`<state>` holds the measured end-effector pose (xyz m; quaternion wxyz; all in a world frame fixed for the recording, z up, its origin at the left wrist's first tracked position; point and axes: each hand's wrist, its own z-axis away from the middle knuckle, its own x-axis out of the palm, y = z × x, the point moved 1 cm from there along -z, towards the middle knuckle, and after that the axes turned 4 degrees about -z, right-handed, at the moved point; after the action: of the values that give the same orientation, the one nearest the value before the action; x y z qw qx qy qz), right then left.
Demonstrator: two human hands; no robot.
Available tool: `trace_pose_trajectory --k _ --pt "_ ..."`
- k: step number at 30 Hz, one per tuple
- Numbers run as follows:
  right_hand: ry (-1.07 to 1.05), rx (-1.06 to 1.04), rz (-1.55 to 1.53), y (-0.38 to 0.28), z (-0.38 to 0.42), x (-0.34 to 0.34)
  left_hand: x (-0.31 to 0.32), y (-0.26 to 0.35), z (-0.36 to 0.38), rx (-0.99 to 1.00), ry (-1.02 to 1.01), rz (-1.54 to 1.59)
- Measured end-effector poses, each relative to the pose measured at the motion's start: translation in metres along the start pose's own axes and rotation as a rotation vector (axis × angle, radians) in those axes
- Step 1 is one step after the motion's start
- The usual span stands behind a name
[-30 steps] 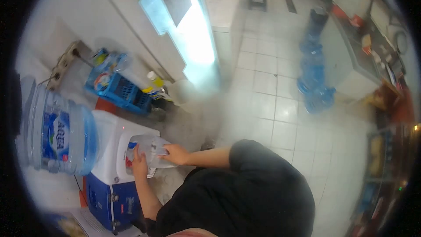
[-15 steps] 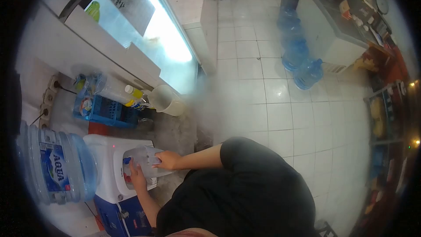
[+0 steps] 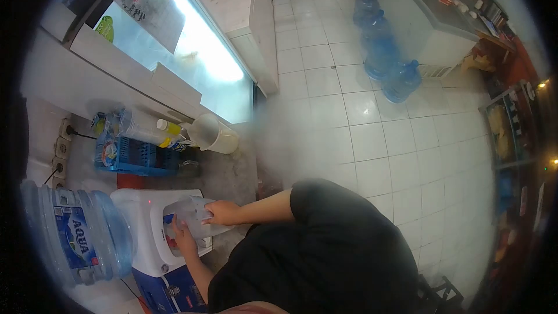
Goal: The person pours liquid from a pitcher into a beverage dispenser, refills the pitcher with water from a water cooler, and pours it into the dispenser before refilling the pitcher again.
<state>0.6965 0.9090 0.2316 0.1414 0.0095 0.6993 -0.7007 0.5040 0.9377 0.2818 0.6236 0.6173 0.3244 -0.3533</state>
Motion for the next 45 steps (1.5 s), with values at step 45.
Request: trace_pose_trajectory --k 45 --pt "-0.061 0.055 0.040 -0.005 -0.002 -0.007 0.001 0.006 0.005 0.007 0.024 0.061"
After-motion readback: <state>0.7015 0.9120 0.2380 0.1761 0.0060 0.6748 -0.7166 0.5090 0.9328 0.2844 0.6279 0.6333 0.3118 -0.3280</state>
